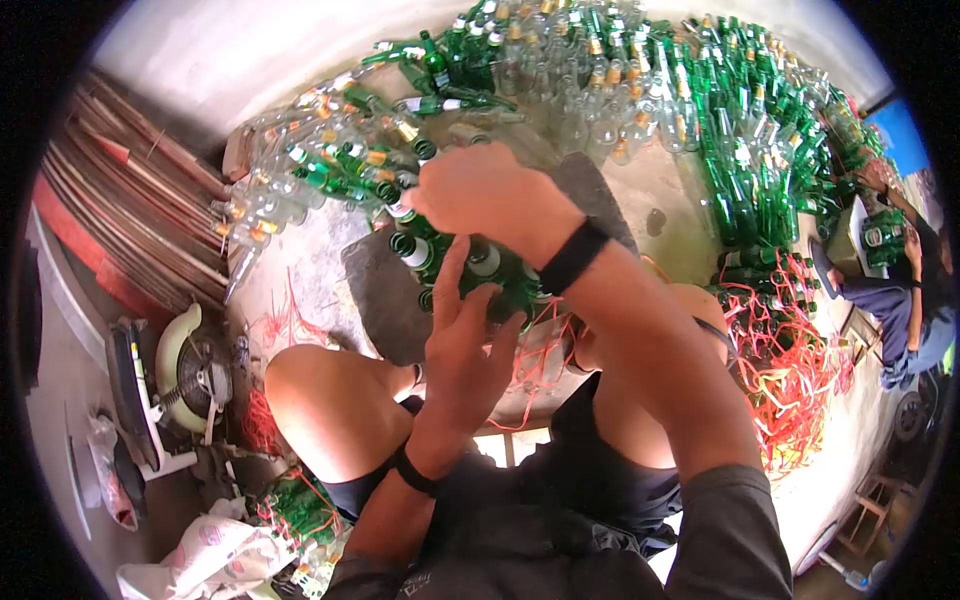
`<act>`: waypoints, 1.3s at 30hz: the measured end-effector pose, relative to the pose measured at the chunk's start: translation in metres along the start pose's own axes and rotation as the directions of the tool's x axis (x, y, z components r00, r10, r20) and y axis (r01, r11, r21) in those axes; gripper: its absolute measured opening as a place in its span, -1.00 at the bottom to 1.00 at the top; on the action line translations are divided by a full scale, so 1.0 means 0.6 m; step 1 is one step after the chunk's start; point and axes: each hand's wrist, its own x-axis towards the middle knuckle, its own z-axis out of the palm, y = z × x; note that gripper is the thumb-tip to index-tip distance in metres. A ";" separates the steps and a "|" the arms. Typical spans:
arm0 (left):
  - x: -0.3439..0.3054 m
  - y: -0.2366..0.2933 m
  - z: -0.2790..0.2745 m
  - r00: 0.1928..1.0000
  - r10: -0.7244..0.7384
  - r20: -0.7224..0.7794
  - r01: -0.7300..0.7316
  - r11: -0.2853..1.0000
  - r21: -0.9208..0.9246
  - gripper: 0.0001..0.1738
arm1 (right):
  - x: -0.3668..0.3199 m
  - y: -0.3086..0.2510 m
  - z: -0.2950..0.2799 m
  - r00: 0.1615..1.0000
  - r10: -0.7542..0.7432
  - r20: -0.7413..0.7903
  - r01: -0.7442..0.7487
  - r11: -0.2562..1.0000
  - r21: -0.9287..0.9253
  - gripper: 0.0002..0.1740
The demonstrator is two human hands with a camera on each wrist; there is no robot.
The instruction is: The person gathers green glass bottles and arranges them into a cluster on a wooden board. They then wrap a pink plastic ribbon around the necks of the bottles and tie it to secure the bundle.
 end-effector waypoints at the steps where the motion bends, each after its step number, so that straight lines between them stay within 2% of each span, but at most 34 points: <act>1: -0.001 0.000 0.001 1.000 -0.013 -0.005 0.013 1.000 0.006 -0.64 | -0.001 0.002 0.000 1.000 0.010 -0.026 -0.010 1.000 0.010 -0.46; 2: -0.002 0.001 0.001 1.000 -0.013 -0.006 0.013 1.000 0.002 -0.63 | -0.002 0.006 0.003 0.998 -0.004 -0.064 0.004 1.000 -0.005 -0.45; 5: -0.003 -0.003 0.000 1.000 -0.013 0.003 0.012 1.000 0.010 -0.62 | 0.002 0.012 0.011 0.998 0.005 -0.055 -0.004 1.000 0.021 -0.44; 7: -0.001 -0.010 0.003 0.997 0.066 -0.036 -0.065 0.998 0.022 -0.62 | -0.001 0.015 0.013 0.999 0.001 -0.035 -0.001 1.000 0.008 -0.43; 13: -0.005 -0.009 0.004 0.998 0.050 -0.027 -0.049 0.998 0.037 -0.63 | -0.026 0.012 0.012 0.993 -0.001 -0.115 0.005 0.999 0.032 -0.49; 15: -0.007 -0.013 0.006 0.998 0.061 -0.020 -0.060 0.997 0.047 -0.63 | -0.035 0.015 0.008 0.957 -0.047 -0.286 0.044 0.999 -0.018 -0.56; 17: -0.006 -0.012 0.006 0.996 0.087 -0.036 -0.085 0.996 0.039 -0.63 | -0.047 0.020 -0.011 0.948 -0.061 -0.312 0.041 0.997 -0.069 -0.62; 19: -0.007 -0.009 0.001 0.996 0.093 -0.008 -0.092 0.995 0.034 -0.61 | -0.061 0.028 -0.030 0.894 -0.155 -0.420 0.123 0.987 -0.103 -0.66; 21: -0.006 -0.008 0.002 0.987 0.155 -0.042 -0.152 0.986 0.075 -0.59 | -0.092 0.022 -0.067 0.888 -0.159 -0.432 0.109 0.984 -0.138 -0.70; 22: -0.007 -0.009 0.003 0.993 0.118 -0.020 -0.118 0.993 0.013 -0.54 | -0.110 0.016 -0.086 0.899 -0.139 -0.416 0.092 0.987 -0.131 -0.71; 25: -0.009 -0.011 0.004 0.993 0.118 -0.020 -0.118 0.993 -0.008 -0.50 | -0.167 0.009 -0.114 0.892 -0.140 -0.431 0.089 0.987 -0.137 -0.73; 28: -0.012 -0.011 0.004 0.982 0.183 -0.046 -0.182 0.983 0.025 -0.45 | -0.235 0.001 -0.118 0.916 -0.111 -0.387 0.087 0.993 -0.081 -0.77; 30: -0.015 -0.008 0.002 0.979 0.196 -0.049 -0.194 0.980 0.036 -0.44 | -0.278 0.008 -0.104 0.958 -0.120 -0.261 0.100 0.991 -0.091 -0.79; 31: -0.017 -0.006 0.001 0.977 0.206 -0.050 -0.204 0.978 0.048 -0.42 | -0.300 0.010 -0.091 0.957 -0.121 -0.265 0.100 0.991 -0.093 -0.79; 33: -0.020 -0.005 0.002 0.976 0.209 -0.061 -0.205 0.977 0.067 -0.40 | -0.342 0.009 -0.060 0.975 -0.029 -0.220 0.024 0.999 -0.026 -0.81; 34: -0.023 -0.006 0.002 0.977 0.204 -0.068 -0.198 0.976 0.086 -0.38 | -0.361 0.001 -0.044 0.974 -0.034 -0.226 0.028 0.999 -0.028 -0.81; 36: -0.032 -0.005 -0.001 0.979 0.192 -0.074 -0.186 0.979 0.078 -0.37 | -0.388 -0.013 -0.014 0.971 0.079 -0.225 -0.089 0.995 -0.038 -0.81; 37: -0.035 -0.006 -0.002 0.981 0.176 -0.078 -0.172 0.983 0.065 -0.36 | -0.392 -0.007 0.003 0.968 0.066 -0.242 -0.079 0.996 -0.043 -0.81; 39: -0.043 -0.011 -0.001 0.981 0.174 -0.086 -0.168 0.983 0.073 -0.35 | -0.394 0.005 0.040 0.996 -0.090 -0.007 0.088 0.988 -0.123 -0.78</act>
